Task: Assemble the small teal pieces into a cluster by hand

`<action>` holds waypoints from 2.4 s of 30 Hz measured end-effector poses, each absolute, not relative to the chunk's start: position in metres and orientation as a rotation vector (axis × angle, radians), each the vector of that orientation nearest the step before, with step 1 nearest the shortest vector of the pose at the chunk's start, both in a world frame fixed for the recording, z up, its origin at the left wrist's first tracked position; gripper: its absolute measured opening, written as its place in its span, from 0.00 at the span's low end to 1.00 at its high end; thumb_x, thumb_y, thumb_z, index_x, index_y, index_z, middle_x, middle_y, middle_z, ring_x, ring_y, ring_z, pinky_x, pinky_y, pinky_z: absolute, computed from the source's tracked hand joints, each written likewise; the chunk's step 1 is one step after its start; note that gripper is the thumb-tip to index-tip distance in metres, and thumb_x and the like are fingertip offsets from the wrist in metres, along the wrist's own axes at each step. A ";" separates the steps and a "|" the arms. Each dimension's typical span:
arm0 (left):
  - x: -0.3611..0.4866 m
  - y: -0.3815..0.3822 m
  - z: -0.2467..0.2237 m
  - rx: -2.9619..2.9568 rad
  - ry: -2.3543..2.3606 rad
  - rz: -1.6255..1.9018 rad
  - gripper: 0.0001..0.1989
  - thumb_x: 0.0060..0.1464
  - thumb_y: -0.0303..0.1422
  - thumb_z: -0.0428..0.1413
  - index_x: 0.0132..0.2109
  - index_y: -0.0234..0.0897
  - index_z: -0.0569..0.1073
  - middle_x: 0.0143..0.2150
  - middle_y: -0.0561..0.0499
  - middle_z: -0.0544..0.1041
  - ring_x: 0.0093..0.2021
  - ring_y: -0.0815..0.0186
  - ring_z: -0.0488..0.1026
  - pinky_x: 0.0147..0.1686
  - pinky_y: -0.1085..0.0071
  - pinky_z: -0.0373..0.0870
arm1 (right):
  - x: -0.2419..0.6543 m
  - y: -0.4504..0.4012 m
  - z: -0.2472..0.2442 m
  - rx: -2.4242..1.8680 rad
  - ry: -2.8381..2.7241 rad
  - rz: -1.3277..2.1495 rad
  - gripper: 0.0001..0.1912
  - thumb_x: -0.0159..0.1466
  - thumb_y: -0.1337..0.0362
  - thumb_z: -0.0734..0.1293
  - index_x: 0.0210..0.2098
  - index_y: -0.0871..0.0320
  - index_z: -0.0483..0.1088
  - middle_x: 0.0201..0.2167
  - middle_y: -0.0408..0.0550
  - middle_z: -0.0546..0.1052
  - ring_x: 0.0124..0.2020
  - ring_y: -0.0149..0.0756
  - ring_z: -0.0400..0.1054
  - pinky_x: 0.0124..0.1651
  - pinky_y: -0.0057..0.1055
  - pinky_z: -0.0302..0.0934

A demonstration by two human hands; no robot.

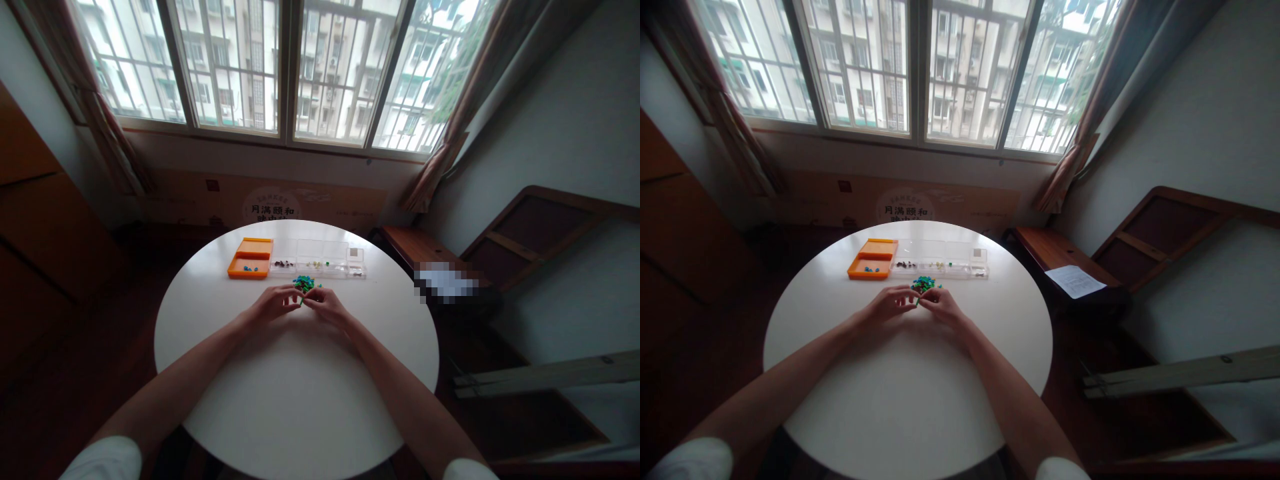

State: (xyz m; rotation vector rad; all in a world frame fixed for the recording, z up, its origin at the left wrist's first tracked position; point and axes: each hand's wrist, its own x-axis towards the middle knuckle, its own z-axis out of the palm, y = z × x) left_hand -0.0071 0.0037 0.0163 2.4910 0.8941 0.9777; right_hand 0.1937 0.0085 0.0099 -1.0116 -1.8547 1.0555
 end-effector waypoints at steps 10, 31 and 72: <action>-0.007 0.003 0.019 2.501 0.894 0.946 0.11 0.53 0.34 0.55 0.43 0.38 0.74 0.33 0.51 0.74 0.25 0.75 0.67 0.26 0.80 0.65 | 0.194 0.009 0.009 -0.985 -1.741 1.158 0.15 0.52 0.55 0.69 0.28 0.63 0.71 0.22 0.44 0.71 0.24 0.27 0.61 0.27 0.25 0.54; -0.007 0.001 0.020 2.506 0.874 0.973 0.11 0.53 0.35 0.55 0.43 0.38 0.75 0.33 0.51 0.74 0.26 0.75 0.68 0.26 0.80 0.65 | 0.194 0.010 0.009 -1.005 -1.796 1.096 0.15 0.52 0.55 0.68 0.28 0.63 0.72 0.23 0.45 0.71 0.25 0.29 0.62 0.27 0.25 0.55; -0.005 0.001 0.018 2.376 0.993 1.010 0.13 0.51 0.37 0.56 0.42 0.36 0.71 0.31 0.53 0.73 0.23 0.76 0.67 0.24 0.80 0.65 | 0.193 0.007 0.012 -0.978 -1.882 1.043 0.12 0.54 0.59 0.66 0.27 0.64 0.72 0.23 0.45 0.72 0.25 0.29 0.61 0.28 0.25 0.54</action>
